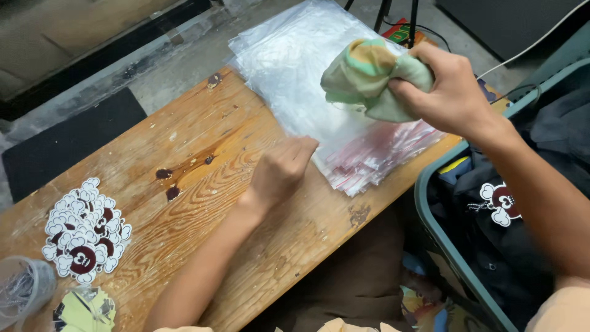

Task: The person removes a black bag from a plastic bag, wipes it with a cloth, and attaches a sticker to it. They then clean a new plastic bag with the cloth and place the bag inside, sealing it.

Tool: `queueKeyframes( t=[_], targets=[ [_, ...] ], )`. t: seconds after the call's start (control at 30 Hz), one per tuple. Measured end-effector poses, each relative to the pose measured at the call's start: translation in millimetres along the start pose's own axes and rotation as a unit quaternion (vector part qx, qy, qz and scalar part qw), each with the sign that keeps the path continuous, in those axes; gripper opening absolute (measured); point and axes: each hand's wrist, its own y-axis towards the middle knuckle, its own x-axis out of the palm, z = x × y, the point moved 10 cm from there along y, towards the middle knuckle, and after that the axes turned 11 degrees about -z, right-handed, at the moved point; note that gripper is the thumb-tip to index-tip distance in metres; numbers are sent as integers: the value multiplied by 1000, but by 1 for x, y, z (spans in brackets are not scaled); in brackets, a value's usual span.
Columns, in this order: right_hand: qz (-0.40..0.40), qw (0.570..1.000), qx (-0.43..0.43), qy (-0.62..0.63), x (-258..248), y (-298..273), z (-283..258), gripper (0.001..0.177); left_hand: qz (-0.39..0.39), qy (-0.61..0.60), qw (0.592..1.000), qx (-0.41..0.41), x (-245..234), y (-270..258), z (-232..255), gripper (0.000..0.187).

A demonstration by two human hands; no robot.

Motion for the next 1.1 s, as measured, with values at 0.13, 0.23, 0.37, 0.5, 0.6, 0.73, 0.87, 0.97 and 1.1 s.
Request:
queueKeyframes(
  t=[0.13, 0.23, 0.37, 0.5, 0.6, 0.73, 0.87, 0.97, 1.1],
  targets=[
    [-94, 993, 63, 33, 32, -2, -35, 23, -14, -31, 999, 31, -46, -50, 17, 14],
    [-97, 989, 4, 110, 72, -2, -70, 31, -39, 3, 999, -36, -57, -109, 21, 22],
    [-193, 970, -43, 142, 131, -1, -146, 33, -81, -21, 992, -91, -62, -188, 25, 19],
    [-306, 936, -149, 90, 198, -6, -216, 39, -130, -102, 973, -162, -67, -244, 28, 13],
    [-359, 915, -187, 4, 241, -3, -247, 40, -144, -218, 940, -218, -83, -258, 25, 14],
    [-373, 897, -217, -96, 279, 9, -279, 38, -21, -172, 920, -352, -68, -294, -35, 23],
    [-353, 897, -232, -134, 336, 16, -286, 42, 45, -71, 911, -405, -100, -290, -62, 41],
    [-345, 881, -268, -179, 368, -5, -286, 49, 5, -95, 900, -426, -89, -293, -67, 57],
    [-187, 860, -440, -179, 347, -65, -310, 44, -53, -114, 896, -426, -80, -299, -64, 64]
  ],
)
